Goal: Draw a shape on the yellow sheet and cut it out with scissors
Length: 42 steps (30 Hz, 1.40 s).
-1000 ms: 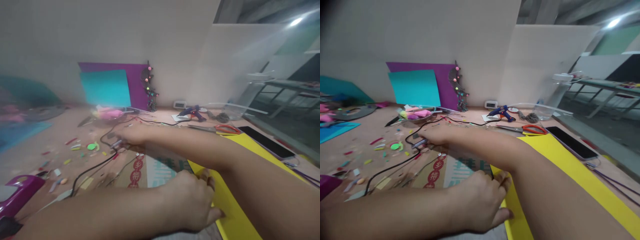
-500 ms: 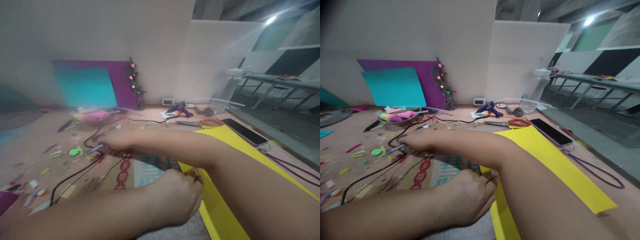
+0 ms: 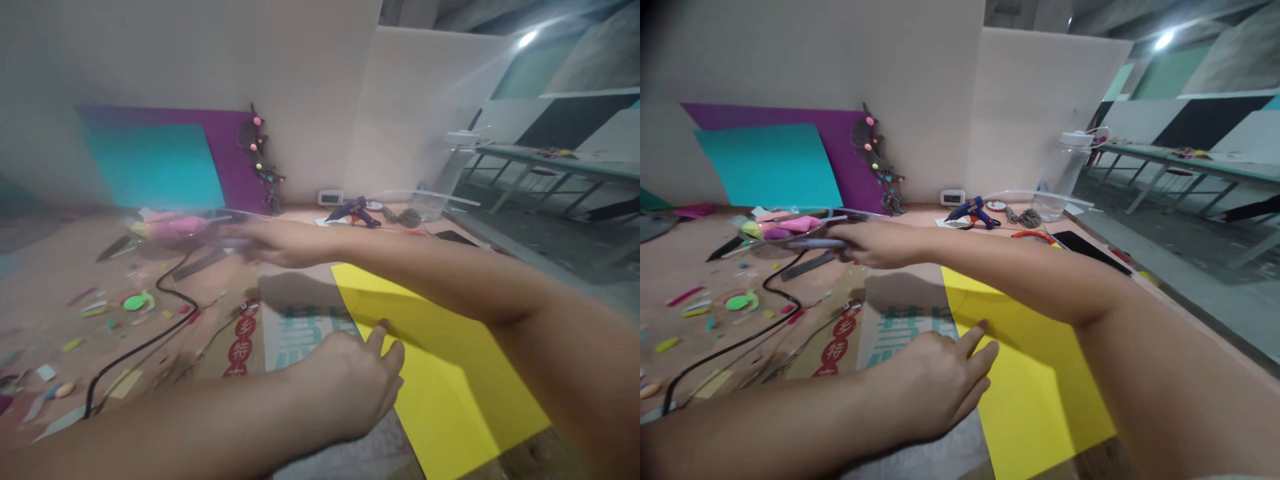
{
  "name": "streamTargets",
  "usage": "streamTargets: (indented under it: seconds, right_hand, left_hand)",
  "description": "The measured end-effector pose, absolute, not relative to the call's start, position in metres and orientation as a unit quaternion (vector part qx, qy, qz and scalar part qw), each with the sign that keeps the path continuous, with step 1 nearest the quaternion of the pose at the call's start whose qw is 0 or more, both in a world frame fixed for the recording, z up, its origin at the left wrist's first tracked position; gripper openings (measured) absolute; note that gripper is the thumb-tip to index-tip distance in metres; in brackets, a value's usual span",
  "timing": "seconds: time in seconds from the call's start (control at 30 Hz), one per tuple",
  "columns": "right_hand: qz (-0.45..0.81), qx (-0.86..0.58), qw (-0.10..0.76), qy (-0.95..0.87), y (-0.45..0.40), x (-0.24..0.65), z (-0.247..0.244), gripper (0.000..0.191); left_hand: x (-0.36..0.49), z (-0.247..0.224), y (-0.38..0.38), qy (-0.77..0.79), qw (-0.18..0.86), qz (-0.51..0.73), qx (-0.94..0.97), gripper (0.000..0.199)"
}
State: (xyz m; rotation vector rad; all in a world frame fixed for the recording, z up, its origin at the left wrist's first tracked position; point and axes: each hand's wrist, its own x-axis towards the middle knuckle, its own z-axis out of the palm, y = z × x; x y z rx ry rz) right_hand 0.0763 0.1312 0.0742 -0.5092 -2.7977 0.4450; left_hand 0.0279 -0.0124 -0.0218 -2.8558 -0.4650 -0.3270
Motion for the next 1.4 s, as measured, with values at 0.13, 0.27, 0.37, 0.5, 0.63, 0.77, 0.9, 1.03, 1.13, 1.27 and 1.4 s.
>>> streamTargets:
  seconds: [0.13,0.27,0.37,0.5,0.63,0.77,0.9,1.03,1.13,1.27,1.4]
  right_hand:
    - [0.164,-0.293,0.07,-0.94,0.099,0.164,0.075,0.027]
    - [0.206,-0.385,0.018,-0.9,0.063,0.212,0.059,0.023]
    - [0.236,-0.408,-0.008,-0.882,0.045,0.219,0.047,0.022]
    - [0.23,-0.405,-0.003,-0.885,0.042,0.213,0.031,0.017]
    - [0.17,-0.441,0.04,-0.88,0.046,0.209,0.023,0.02]
    - [0.227,-0.404,0.003,-0.886,0.043,0.211,0.029,0.018]
    - [0.19,-0.435,0.015,-0.88,0.043,0.211,0.027,0.019]
    - [0.158,-0.465,0.032,-0.87,0.04,0.207,0.026,0.022]
    - [0.211,-0.422,0.003,-0.882,0.036,0.205,0.03,0.019]
    - [0.142,-0.498,0.012,-0.855,0.041,0.206,0.03,0.022]
    - [0.147,-0.503,0.015,-0.852,0.041,0.208,0.03,0.022]
  left_hand:
    - [0.029,-0.023,-0.012,-0.169,0.096,-0.104,-0.976,0.042]
    - [0.03,-0.02,-0.012,-0.162,0.093,-0.113,-0.976,0.037]
    - [0.029,-0.018,-0.012,-0.164,0.09,-0.116,-0.975,0.032]
    - [0.028,-0.015,-0.013,-0.161,0.092,-0.122,-0.975,0.032]
    - [0.029,-0.011,-0.012,-0.162,0.076,-0.103,-0.979,0.034]
    - [0.029,-0.01,-0.012,-0.171,0.067,-0.084,-0.979,0.035]
    - [0.029,-0.011,-0.012,-0.158,0.084,-0.093,-0.979,0.038]
    - [0.029,-0.011,-0.013,-0.16,0.089,-0.082,-0.98,0.036]
    - [0.03,-0.009,-0.013,-0.149,0.1,-0.08,-0.98,0.034]
    - [0.03,-0.007,-0.013,-0.164,0.101,-0.068,-0.979,0.042]
    - [0.03,-0.005,-0.014,-0.175,0.08,-0.036,-0.981,0.045]
